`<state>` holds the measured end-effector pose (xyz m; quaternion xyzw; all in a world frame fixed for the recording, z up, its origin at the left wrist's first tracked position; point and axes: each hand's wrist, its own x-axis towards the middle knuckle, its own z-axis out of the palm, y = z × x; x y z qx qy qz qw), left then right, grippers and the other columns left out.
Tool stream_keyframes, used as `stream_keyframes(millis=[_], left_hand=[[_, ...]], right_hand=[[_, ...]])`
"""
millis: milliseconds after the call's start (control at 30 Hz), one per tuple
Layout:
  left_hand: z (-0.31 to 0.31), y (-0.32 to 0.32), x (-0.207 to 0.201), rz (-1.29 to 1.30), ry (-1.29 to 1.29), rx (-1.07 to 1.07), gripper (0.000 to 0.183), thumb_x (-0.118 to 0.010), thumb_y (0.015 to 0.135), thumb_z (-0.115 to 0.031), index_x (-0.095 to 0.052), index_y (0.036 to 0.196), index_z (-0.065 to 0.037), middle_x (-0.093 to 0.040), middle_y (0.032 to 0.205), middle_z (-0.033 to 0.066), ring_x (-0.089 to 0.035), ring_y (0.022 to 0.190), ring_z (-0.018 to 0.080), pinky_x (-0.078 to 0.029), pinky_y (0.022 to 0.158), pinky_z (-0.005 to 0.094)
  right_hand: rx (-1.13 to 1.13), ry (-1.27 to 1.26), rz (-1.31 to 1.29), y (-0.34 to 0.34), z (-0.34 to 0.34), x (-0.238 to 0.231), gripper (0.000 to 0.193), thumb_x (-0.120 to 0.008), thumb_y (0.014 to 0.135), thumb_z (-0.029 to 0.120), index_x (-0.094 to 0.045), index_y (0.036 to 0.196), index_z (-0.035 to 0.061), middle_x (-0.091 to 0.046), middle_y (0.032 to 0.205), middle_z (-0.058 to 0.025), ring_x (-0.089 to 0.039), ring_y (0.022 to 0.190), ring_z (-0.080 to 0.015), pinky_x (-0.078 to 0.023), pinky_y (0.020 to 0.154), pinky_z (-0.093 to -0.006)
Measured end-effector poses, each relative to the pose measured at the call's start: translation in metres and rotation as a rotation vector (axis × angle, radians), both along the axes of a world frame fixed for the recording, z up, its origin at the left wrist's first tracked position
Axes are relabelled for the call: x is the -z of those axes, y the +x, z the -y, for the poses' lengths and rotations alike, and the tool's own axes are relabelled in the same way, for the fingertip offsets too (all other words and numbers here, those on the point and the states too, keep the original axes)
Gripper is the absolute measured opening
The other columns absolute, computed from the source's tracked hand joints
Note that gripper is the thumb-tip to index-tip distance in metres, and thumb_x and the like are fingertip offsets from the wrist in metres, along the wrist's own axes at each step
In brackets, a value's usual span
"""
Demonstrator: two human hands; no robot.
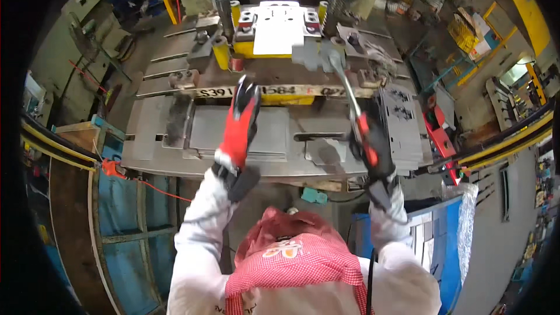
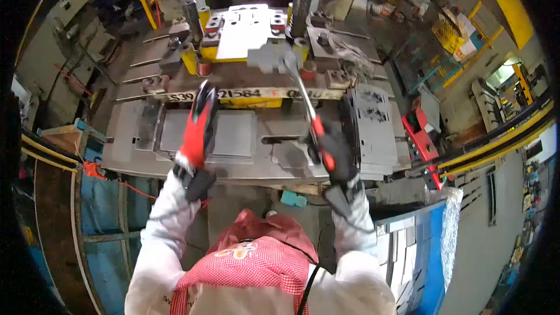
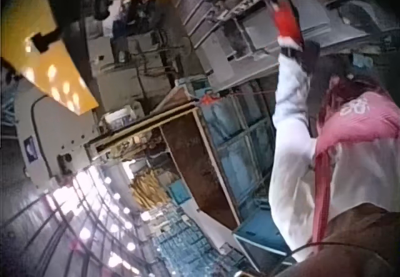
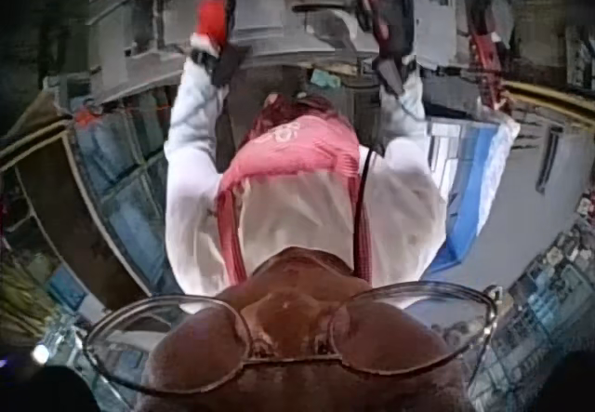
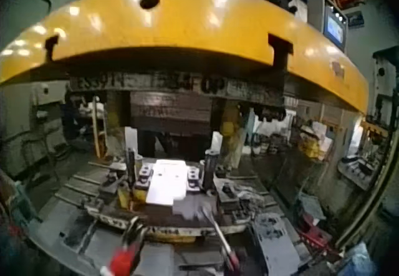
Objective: Operating an industrial metal stamping press to stamp patterns into sheet metal.
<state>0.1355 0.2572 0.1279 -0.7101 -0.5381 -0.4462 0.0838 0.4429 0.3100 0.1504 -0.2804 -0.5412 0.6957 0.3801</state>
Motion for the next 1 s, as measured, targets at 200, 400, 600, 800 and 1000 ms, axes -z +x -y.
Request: stream_keyframes(millis=[200,400,600,800,1000], left_hand=[[-0.147,0.035,-0.006,1.897,-0.379,0.563,0.028,-0.053,0.085,-0.029,-0.052,0.109,-0.014,-0.056,0.106,0.0089,-0.053,0.098,0.0239,-0.042,0.087,0.0407],[-0.193,-0.026,0.052,0.533,-0.318,-0.051,0.028,-0.06,0.08,-0.025,-0.055,0.101,-0.006,-0.061,0.088,0.0089,-0.059,0.071,0.0239,-0.05,0.065,0.034],[-0.067,-0.024,-0.051,0.957,-0.412,0.056,0.034,-0.065,0.076,-0.019,-0.057,0.104,-0.002,-0.061,0.091,0.0033,-0.056,0.073,0.0116,-0.045,0.068,0.0271],[-0.011,-0.073,-0.109,0.369,-0.779,0.184,0.026,-0.061,0.074,-0.009,-0.06,0.099,-0.001,-0.064,0.087,0.0044,-0.054,0.078,0.008,-0.044,0.072,0.0249],[-0.052,-0.065,-0.113,0.197,-0.931,0.51,0.036,-0.058,0.07,-0.01,-0.059,0.105,-0.003,-0.064,0.094,0.0074,-0.055,0.082,0.0099,-0.043,0.077,0.0244]], right_hand=[[0.081,-0.282,0.187,0.078,0.103,0.096,0.05,-0.053,0.078,0.034,-0.044,0.114,0.0,-0.059,0.083,-0.0091,-0.047,0.053,-0.0094,-0.038,0.047,-0.0231],[0.039,-0.394,0.137,0.078,0.11,0.118,0.04,-0.056,0.079,0.024,-0.046,0.113,0.004,-0.06,0.082,-0.008,-0.049,0.053,-0.0086,-0.037,0.044,-0.023],[0.113,-0.297,-0.009,0.108,0.096,0.094,0.056,-0.057,0.074,0.016,-0.038,0.125,0.0019,-0.059,0.089,-0.0107,-0.054,0.062,-0.0138,-0.045,0.054,-0.024],[-0.179,0.019,0.33,0.052,0.062,-0.02,0.066,-0.06,0.066,0.016,-0.038,0.126,0.0007,-0.059,0.097,-0.0112,-0.056,0.087,-0.0171,-0.044,0.078,-0.0297],[-0.418,0.245,0.438,0.019,0.04,-0.001,0.066,-0.062,0.067,0.023,-0.039,0.125,0.0006,-0.058,0.095,-0.0081,-0.054,0.079,-0.0132,-0.043,0.071,-0.0252]])
